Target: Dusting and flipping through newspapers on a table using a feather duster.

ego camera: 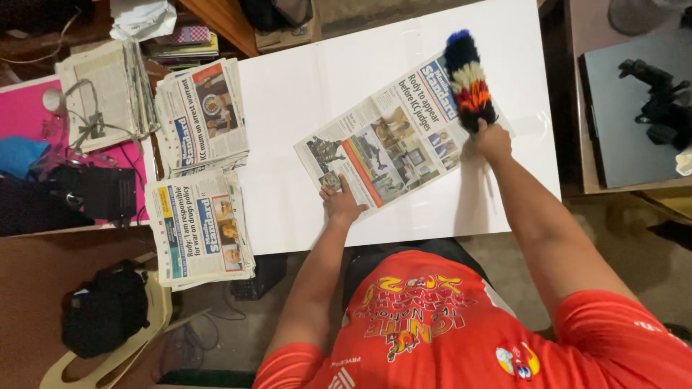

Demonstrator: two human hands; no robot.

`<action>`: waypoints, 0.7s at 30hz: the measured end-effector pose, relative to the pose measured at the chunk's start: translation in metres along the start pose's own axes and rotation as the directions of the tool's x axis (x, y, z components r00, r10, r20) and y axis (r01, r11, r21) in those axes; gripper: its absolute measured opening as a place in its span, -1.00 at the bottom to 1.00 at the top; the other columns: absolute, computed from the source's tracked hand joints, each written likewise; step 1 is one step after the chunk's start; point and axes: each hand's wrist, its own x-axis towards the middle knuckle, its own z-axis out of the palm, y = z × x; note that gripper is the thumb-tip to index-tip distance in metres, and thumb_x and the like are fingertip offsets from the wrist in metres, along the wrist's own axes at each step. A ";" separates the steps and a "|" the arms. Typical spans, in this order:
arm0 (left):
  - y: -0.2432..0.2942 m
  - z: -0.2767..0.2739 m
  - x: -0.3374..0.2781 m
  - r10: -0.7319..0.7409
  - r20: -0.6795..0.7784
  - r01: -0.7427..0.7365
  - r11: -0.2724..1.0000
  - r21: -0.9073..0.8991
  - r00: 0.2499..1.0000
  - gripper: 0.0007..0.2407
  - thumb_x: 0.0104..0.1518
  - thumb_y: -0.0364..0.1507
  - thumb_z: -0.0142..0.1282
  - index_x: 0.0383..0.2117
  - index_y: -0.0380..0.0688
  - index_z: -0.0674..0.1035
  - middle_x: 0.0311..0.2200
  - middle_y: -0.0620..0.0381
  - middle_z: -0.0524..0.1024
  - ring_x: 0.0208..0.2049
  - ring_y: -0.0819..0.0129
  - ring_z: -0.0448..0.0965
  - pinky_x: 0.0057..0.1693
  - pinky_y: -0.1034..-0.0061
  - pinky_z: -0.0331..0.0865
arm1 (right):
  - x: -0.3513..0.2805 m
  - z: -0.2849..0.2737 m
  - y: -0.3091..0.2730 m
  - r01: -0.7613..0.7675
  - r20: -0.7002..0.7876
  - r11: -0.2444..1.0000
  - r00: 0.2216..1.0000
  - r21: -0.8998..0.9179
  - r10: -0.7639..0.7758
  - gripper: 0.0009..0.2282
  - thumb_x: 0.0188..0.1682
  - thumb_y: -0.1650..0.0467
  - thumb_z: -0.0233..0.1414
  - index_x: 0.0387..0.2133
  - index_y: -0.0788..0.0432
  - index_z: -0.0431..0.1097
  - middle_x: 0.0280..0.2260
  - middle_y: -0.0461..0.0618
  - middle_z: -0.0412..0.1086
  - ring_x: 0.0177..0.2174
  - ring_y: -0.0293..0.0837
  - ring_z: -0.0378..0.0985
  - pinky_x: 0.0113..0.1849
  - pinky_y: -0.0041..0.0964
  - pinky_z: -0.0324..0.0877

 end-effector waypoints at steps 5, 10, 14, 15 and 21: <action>0.001 -0.005 0.000 0.008 -0.014 -0.008 1.000 -0.029 1.000 0.14 -0.07 0.03 0.39 0.46 -0.01 -0.33 0.32 -0.84 -0.33 0.39 -0.67 -0.33 0.39 -0.15 -0.04 | -0.036 0.002 -0.048 0.112 0.063 0.993 0.992 0.037 -0.114 -0.38 0.20 0.03 -0.25 -0.30 0.40 0.51 -0.29 0.49 0.50 -0.24 0.40 0.58 -0.14 0.17 0.45; -0.002 0.000 -0.001 0.033 -0.026 -0.034 0.999 -0.030 0.999 0.14 -0.08 0.02 0.39 0.46 -0.05 -0.32 0.30 -0.84 -0.27 0.39 -0.67 -0.33 0.39 -0.19 -0.04 | -0.042 0.037 -0.034 0.199 0.292 0.973 0.943 -0.116 -0.158 -0.38 0.19 0.05 -0.28 -0.35 0.39 0.50 -0.34 0.48 0.51 -0.29 0.42 0.62 -0.20 0.23 0.49; -0.003 -0.001 -0.003 0.054 -0.008 -0.054 0.998 -0.015 0.999 0.13 -0.06 0.03 0.36 0.46 -0.10 -0.31 0.30 -0.85 -0.24 0.38 -0.70 -0.32 0.38 -0.21 -0.05 | -0.020 0.069 -0.027 0.083 -0.055 0.992 0.995 0.099 -0.078 -0.40 0.20 0.05 -0.20 -0.38 0.42 0.50 -0.33 0.55 0.46 -0.25 0.49 0.52 -0.17 0.25 0.41; -0.002 -0.003 -0.003 0.059 -0.005 -0.059 0.998 -0.008 0.998 0.12 -0.05 0.03 0.35 0.46 -0.12 -0.30 0.30 -0.85 -0.22 0.39 -0.70 -0.32 0.38 -0.22 -0.05 | -0.019 0.071 -0.032 0.069 -0.110 0.990 0.992 0.121 -0.056 -0.38 0.22 0.04 -0.19 -0.40 0.44 0.49 -0.33 0.56 0.46 -0.26 0.49 0.51 -0.17 0.24 0.41; -0.008 0.001 0.003 0.108 -0.039 -0.106 0.993 0.050 0.993 0.11 -0.03 0.05 0.33 0.44 -0.21 -0.28 0.28 -0.81 -0.11 0.38 -0.67 -0.26 0.44 -0.20 -0.21 | -0.151 0.045 -0.040 0.369 0.293 0.913 0.904 -0.173 -0.310 -0.47 0.17 0.05 -0.17 -0.40 0.26 0.54 -0.41 0.43 0.50 -0.34 0.41 0.57 -0.24 0.25 0.46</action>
